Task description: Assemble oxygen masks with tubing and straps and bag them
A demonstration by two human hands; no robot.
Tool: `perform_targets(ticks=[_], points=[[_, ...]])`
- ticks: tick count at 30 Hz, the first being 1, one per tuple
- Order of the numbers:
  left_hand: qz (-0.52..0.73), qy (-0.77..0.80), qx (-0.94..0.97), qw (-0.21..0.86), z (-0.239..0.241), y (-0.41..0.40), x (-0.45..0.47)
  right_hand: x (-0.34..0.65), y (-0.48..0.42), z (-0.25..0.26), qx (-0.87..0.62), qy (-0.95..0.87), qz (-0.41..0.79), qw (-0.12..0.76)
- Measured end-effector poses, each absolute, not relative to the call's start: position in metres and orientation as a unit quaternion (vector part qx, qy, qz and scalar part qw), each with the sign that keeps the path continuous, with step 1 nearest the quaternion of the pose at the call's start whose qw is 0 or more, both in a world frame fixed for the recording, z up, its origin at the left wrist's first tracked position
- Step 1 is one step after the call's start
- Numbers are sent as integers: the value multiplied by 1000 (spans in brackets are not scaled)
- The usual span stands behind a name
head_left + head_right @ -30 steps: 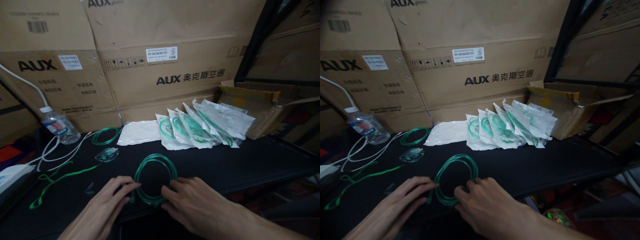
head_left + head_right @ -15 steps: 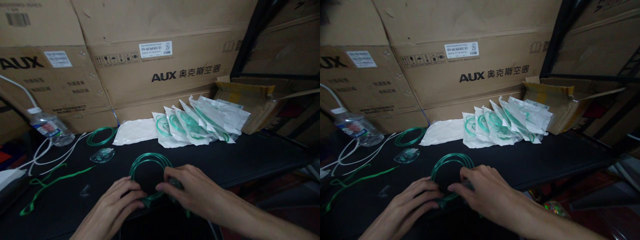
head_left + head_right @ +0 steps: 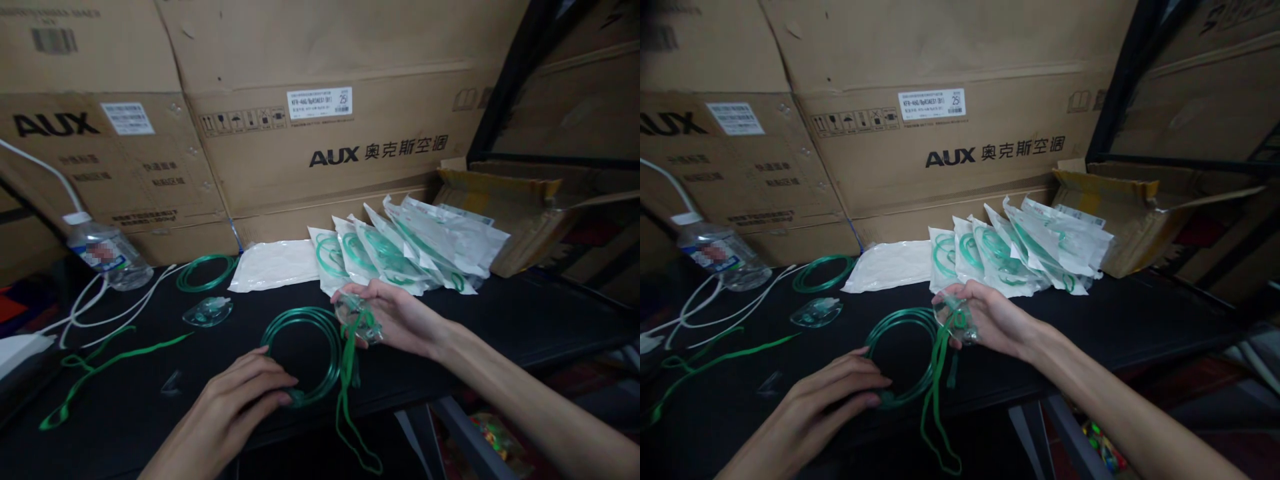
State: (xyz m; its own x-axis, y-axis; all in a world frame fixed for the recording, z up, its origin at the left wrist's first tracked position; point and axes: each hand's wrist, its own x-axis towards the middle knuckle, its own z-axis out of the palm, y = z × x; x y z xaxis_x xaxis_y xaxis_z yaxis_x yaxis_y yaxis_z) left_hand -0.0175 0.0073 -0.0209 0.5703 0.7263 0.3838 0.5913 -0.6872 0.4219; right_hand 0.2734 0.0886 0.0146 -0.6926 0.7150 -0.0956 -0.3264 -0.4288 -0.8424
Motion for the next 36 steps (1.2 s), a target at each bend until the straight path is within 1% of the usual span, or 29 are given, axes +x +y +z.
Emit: perform_targets(ticks=[3, 10, 15, 21, 27, 31, 33, 36], points=[[278, 398, 863, 140, -17, 11, -14, 267, 98, 15, -222, -471, 797, 306], [321, 420, 837, 141, -9, 18, -6, 258, 89, 21, -256, -581, 739, 225], [346, 414, 832, 127, -9, 19, -5, 265, 70, 29, -304, -631, 683, 208], [370, 408, 827, 117, -8, 18, -3, 257, 67, 25, -294, -662, 659, 202], [367, 420, 821, 121, -7, 13, -3, 252, 61, 22, -311, -693, 623, 187], [370, 413, 820, 138, -7, 10, -2, 252, 56, 27, -313, -728, 589, 160], [368, 411, 821, 146, -9, 10, -1, 251, 55, 29, -314, -727, 595, 138], [368, 412, 820, 147, -12, 10, 0, 251, 55, 30, -311, -695, 637, 120]])
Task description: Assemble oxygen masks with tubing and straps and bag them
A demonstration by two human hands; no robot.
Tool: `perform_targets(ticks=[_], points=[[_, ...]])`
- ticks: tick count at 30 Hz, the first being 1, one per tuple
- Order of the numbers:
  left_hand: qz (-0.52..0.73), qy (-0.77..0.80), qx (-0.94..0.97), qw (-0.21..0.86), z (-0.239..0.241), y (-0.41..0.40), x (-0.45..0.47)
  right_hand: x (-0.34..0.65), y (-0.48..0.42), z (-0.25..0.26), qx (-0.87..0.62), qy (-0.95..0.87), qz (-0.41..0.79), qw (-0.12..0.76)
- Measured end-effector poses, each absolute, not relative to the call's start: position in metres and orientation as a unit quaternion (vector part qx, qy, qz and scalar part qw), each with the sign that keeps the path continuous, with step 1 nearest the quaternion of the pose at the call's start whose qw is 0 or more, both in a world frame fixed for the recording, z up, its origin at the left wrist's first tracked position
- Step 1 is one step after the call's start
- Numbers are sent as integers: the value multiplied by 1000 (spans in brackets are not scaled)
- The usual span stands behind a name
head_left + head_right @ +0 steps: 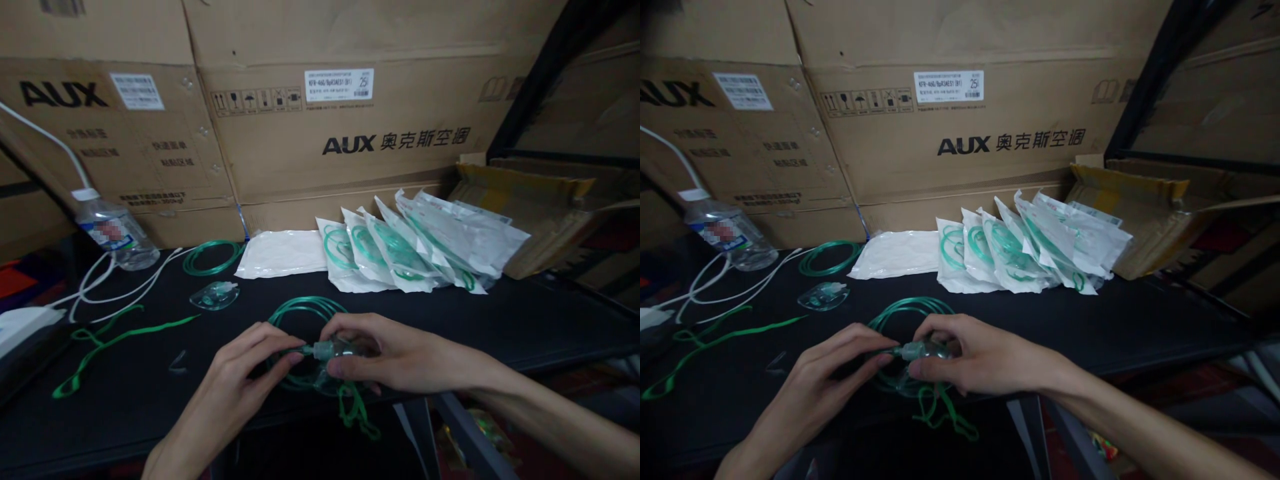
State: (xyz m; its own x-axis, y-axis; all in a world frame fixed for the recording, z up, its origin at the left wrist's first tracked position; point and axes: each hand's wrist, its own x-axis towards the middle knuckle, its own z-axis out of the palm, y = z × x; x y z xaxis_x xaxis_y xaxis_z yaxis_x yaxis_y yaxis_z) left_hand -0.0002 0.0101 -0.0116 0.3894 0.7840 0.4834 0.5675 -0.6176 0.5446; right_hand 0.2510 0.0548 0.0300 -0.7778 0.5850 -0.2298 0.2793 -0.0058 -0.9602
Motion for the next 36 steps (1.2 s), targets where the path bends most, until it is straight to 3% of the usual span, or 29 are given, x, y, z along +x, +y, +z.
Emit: perform_targets(ticks=[11, 19, 25, 36], points=[[355, 392, 837, 139, -12, 9, 3, 248, 46, 32, -364, -561, 731, 137], [337, 378, 858, 89, -12, 6, 2, 242, 44, 32, -424, -587, 680, 114], [354, 379, 849, 96, -9, 7, -1, 245, 41, 38, -381, -605, 690, 117], [319, 374, 865, 106, -7, 7, -4, 255, 37, 43, -344, -786, 495, 135]])
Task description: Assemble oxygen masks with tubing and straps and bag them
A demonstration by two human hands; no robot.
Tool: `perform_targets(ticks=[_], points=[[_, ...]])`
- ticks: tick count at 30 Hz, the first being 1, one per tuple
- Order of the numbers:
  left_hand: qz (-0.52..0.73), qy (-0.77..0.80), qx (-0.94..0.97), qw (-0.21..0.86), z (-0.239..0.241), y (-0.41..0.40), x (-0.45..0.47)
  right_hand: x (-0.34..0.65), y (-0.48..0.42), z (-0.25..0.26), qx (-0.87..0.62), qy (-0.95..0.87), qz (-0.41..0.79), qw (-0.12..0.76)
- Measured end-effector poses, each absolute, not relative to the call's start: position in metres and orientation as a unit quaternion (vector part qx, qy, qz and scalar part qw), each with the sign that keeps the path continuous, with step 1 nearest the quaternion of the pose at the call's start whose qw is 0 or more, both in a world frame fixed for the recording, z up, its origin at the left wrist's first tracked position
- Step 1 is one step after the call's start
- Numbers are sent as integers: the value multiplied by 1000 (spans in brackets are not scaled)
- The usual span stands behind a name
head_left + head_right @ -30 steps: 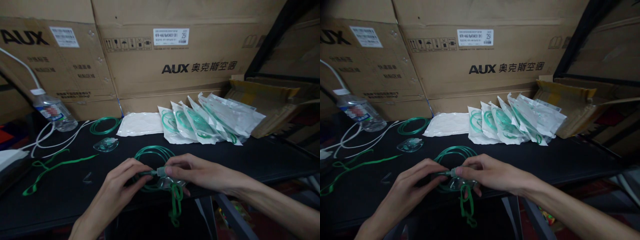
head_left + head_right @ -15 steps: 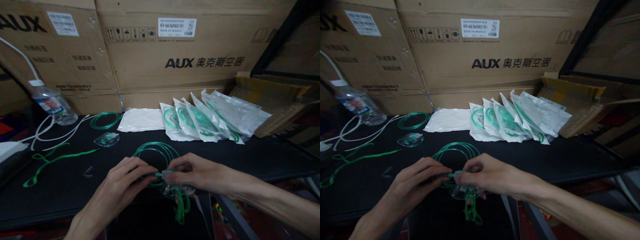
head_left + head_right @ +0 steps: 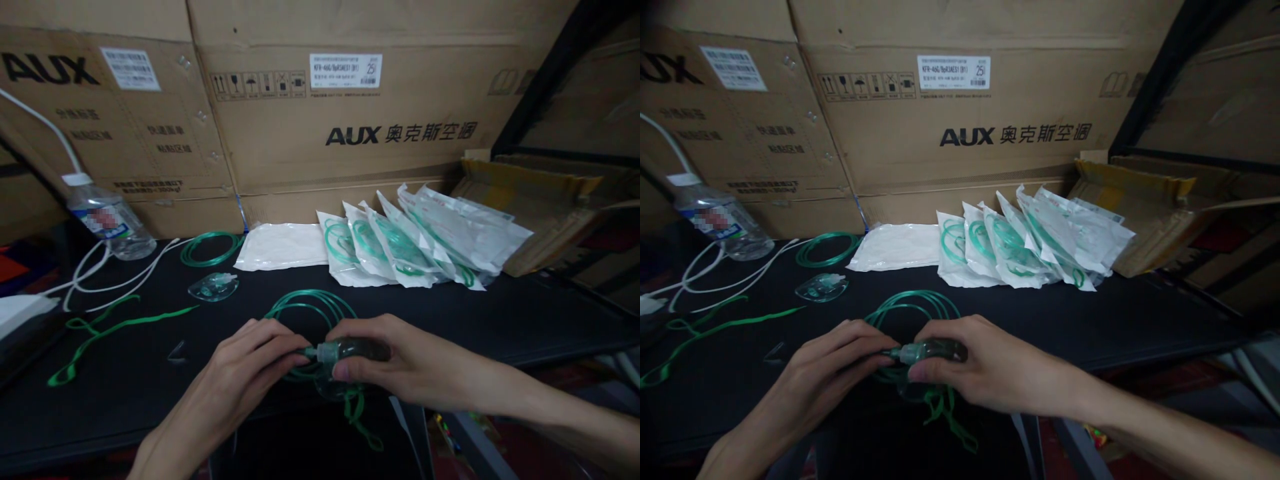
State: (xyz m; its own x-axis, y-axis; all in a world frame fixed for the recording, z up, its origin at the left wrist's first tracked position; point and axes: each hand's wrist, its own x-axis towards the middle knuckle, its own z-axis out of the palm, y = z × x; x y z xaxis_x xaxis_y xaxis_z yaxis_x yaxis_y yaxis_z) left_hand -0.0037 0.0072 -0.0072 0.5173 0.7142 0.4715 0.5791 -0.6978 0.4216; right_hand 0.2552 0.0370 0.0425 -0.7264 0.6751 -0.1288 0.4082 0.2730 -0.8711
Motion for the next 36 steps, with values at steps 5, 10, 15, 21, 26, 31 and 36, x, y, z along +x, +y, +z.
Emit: perform_targets(ticks=[5, 10, 15, 21, 26, 31, 36], points=[[313, 365, 868, 128, -9, 9, -3, 257, 25, 25, -352, -858, 322, 193], [350, 325, 873, 100, -9, 11, -2, 259, 23, 21, -330, -866, 308, 214], [365, 299, 879, 73, -7, 9, 0, 251, 30, 31, -365, -739, 538, 177], [378, 291, 874, 93, -10, 6, 1, 248, 28, 30, -332, -639, 667, 192], [334, 296, 878, 173, -4, 6, -2, 253, 24, 25, -308, -793, 474, 228], [299, 306, 880, 205, -6, 7, -5, 259, 27, 23, -214, -906, 306, 199], [292, 300, 893, 166, -5, 5, -2, 263, 20, 17, -302, -867, 333, 216]])
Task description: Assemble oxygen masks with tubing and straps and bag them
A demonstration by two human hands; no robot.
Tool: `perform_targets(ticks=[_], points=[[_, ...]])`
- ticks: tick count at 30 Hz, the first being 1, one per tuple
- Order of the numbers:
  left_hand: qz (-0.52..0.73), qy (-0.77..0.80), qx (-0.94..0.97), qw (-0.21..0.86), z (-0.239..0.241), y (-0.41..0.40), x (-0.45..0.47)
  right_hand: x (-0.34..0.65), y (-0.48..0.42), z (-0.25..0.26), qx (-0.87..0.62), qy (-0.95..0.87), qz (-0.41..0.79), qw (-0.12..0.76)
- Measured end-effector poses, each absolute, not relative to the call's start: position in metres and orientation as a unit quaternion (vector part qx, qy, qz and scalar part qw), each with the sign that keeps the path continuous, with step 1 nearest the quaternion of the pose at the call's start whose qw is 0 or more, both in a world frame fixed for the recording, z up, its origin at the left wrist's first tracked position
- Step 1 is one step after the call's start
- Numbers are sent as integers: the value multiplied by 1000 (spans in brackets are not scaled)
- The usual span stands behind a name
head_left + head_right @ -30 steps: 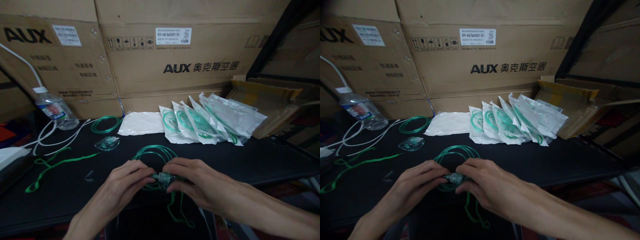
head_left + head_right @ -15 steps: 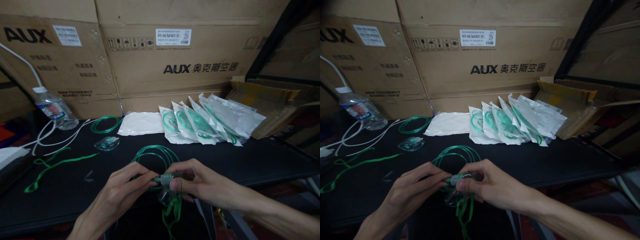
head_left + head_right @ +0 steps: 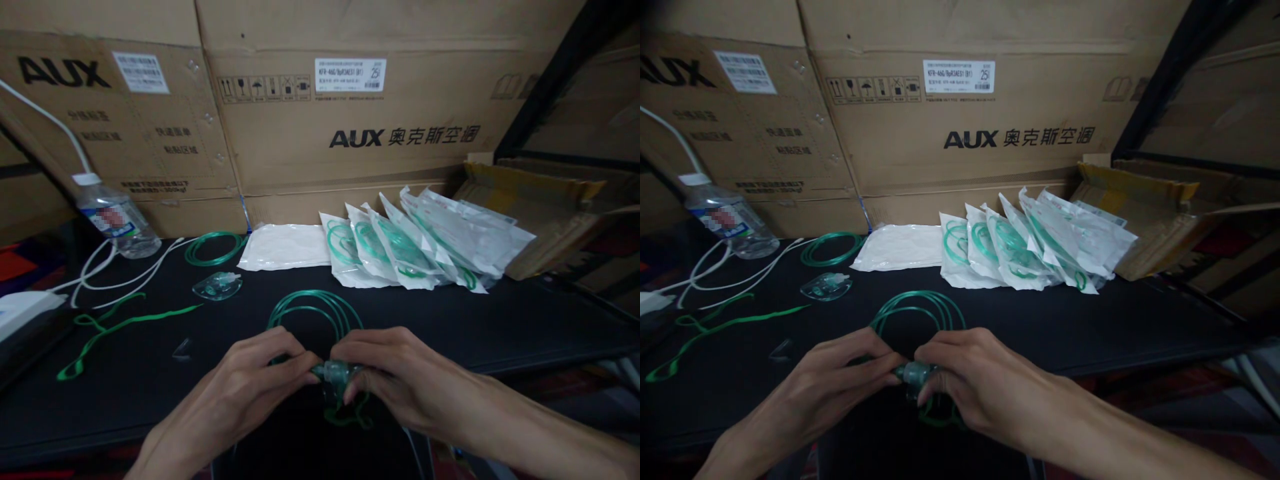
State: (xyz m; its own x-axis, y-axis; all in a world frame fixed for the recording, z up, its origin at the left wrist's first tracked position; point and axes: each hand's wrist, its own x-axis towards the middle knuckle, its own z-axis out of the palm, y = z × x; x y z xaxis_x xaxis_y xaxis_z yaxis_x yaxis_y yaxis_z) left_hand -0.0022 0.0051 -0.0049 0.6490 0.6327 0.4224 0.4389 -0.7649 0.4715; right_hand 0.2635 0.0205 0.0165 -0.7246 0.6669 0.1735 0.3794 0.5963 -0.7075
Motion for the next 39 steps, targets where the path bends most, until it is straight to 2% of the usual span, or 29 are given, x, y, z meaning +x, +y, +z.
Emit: perform_targets(ticks=[7, 13, 20, 26, 34, 39], points=[[312, 297, 897, 99, -4, 0, -1, 248, 21, 21, -329, -657, 642, 219], [284, 317, 902, 65, -2, -4, 0, 244, 18, 16, -306, -572, 726, 228], [255, 330, 905, 82, 5, 6, 3, 246, 20, 12, -358, -601, 677, 227], [299, 325, 896, 47, 0, 9, -3, 258, 19, 10, -333, -529, 737, 258], [297, 332, 893, 59, -5, 8, 5, 256, 21, 20, -396, -722, 531, 202], [317, 360, 877, 44, 6, 13, -5, 263, 11, 9, -435, -759, 423, 237]])
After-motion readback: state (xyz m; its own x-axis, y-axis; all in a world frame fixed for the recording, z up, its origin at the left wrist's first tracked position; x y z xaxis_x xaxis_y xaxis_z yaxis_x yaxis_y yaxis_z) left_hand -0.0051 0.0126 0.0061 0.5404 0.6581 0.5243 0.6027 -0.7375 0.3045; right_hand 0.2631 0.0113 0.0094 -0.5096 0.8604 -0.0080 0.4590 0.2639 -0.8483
